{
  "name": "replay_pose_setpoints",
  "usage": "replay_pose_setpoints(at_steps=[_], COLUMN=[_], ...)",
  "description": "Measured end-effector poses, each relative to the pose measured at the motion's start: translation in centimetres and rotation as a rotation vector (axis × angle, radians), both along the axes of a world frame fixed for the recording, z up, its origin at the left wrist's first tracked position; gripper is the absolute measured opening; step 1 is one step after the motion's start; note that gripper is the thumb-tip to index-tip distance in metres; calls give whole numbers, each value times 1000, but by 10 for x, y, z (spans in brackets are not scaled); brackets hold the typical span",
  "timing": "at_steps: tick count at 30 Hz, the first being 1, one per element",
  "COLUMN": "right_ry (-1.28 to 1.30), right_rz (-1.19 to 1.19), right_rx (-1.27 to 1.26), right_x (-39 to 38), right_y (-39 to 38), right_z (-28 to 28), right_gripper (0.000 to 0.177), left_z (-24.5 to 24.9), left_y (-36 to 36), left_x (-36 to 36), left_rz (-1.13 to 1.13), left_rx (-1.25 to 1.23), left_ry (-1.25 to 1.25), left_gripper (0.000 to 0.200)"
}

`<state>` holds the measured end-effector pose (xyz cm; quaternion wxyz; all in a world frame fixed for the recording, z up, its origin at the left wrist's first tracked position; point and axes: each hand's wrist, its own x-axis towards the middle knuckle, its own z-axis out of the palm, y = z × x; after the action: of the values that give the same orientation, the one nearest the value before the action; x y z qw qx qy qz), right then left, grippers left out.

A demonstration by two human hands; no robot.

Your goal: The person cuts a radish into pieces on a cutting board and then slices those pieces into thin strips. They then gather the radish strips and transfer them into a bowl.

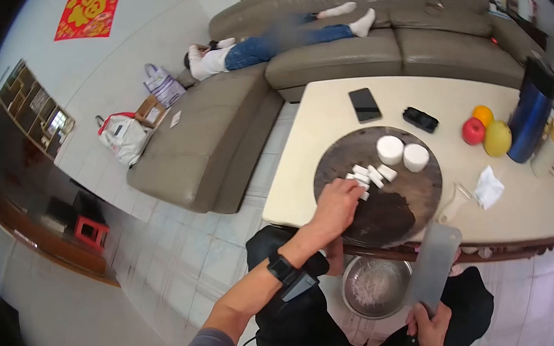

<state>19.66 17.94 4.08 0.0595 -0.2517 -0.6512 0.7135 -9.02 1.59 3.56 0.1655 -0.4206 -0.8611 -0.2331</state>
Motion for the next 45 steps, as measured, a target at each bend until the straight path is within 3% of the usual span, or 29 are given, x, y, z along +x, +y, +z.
replay_pose_setpoints(at_steps=[4, 11, 18, 23, 29, 31, 34, 36, 45], right_ry=[10, 14, -10, -122, -97, 13, 75, 117, 83], right_rz=[-25, -25, -29, 35, 201, 342, 432, 568, 779], right_rx=[-10, 1, 43, 130, 467, 781, 989, 1160, 1213], right_x=[0, -2, 0, -1, -23, -36, -62, -80, -111], right_y=[0, 0, -3, 2, 18, 25, 29, 32, 38], right_z=[-5, -8, -1, 47, 91, 86, 83, 87, 86], right_gripper=[16, 15, 18, 20, 16, 17, 8, 15, 18], left_z=[-1, 1, -2, -9, -16, -18, -12, -14, -21], left_y=[4, -1, -6, -9, -14, -14, -9, -8, -4], left_x=[-1, 1, 22, 50, 65, 68, 69, 69, 73], left_rz=[14, -18, -240, -238, -213, -231, -220, -210, -161], left_rx=[-116, -83, 28, 135, 171, 145, 127, 134, 159], left_ry=[21, 5, -120, -65, -24, -41, 21, -3, -76], left_gripper=[21, 19, 20, 26, 36, 38, 34, 37, 34])
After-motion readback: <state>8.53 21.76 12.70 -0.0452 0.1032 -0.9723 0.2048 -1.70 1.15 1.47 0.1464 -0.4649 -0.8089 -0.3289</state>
